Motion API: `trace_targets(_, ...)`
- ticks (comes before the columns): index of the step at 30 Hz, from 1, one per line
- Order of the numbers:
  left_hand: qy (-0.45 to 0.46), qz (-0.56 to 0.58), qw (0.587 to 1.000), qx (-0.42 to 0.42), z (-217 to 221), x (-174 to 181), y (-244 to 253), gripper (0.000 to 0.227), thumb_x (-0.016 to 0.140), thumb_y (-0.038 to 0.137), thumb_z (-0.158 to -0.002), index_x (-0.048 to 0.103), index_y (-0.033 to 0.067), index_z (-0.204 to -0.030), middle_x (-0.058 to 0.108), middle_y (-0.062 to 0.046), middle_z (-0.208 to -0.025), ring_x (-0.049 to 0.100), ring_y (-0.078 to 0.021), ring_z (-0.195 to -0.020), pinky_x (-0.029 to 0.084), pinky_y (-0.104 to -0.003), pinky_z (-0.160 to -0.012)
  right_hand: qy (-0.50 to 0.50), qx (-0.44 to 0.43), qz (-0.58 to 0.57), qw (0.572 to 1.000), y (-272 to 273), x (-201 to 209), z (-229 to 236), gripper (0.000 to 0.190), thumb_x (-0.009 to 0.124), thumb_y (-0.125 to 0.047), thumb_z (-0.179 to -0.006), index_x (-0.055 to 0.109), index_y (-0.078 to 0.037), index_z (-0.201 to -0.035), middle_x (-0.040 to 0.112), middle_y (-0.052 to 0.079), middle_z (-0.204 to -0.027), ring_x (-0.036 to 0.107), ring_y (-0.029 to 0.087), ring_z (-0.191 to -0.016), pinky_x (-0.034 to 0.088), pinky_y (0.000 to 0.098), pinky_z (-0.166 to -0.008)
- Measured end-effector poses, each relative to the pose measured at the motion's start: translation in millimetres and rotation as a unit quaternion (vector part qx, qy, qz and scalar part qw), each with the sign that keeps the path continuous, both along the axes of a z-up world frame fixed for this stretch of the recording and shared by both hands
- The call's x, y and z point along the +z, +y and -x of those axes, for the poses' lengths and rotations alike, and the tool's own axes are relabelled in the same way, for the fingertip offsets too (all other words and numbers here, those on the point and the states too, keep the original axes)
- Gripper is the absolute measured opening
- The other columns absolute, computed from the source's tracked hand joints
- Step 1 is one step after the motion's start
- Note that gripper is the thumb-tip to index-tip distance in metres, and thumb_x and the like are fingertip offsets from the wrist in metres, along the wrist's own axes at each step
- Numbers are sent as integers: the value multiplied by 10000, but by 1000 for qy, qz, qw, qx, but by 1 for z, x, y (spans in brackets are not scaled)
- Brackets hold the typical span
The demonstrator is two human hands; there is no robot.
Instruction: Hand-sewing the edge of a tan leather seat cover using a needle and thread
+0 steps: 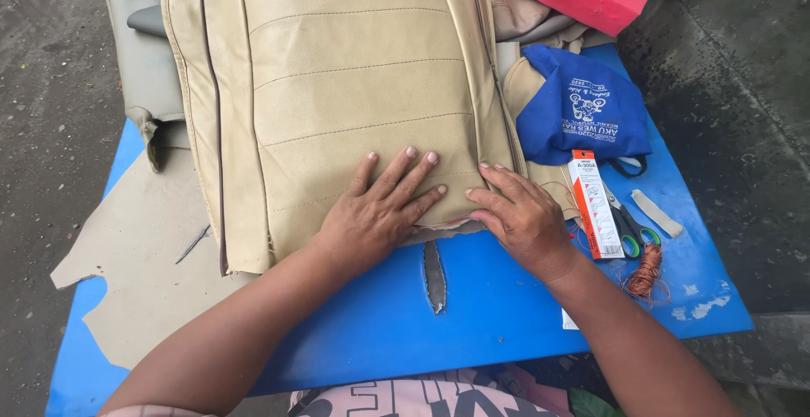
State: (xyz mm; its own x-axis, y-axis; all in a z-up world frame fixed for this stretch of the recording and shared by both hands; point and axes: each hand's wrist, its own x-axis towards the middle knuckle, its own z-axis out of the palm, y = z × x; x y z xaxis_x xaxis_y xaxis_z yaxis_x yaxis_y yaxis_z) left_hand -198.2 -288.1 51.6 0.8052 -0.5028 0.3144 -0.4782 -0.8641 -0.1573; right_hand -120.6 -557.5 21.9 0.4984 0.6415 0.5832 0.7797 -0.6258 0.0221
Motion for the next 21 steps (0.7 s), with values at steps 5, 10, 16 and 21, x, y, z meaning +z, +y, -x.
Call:
trace_targets(5,-33,-23,999,5,-1,-24,2,674,588,397,-970,352,324,-1597,183,-90,-1729,156,-299,-1586,126,-576,-1222,238,73,-100,963,-26,48,8,321,833,-193,-820,761,-162,-1132,637,154,-1414,638,378,-1244,587,474,-981)
trace_targets(10,-40,-37,998,18,-5,-23,1,777,683,401,-885,360,325,-1587,178,-73,-1734,142,-288,-1592,100,-573,-1222,327,-38,-275,903,-75,71,11,120,705,-30,-973,750,14,-1076,723,148,-932,721,198,-860,595,311,-740)
trace_targets(16,-156,-50,986,-17,-4,-17,7,689,579,338,-951,406,279,-1615,355,-84,-1681,368,-323,-1531,222,-586,-1224,412,-302,-158,845,-96,70,39,344,682,-231,-929,709,-118,-1253,731,120,-1267,688,194,-1205,641,369,-756)
trace_targets(21,-144,-53,988,-17,-2,-14,6,763,613,333,-889,395,283,-1619,349,-77,-1684,378,-317,-1526,269,-590,-1206,458,-400,-5,794,-83,59,62,474,756,-464,-829,714,-235,-1242,793,-11,-1061,715,184,-1038,468,416,-909)
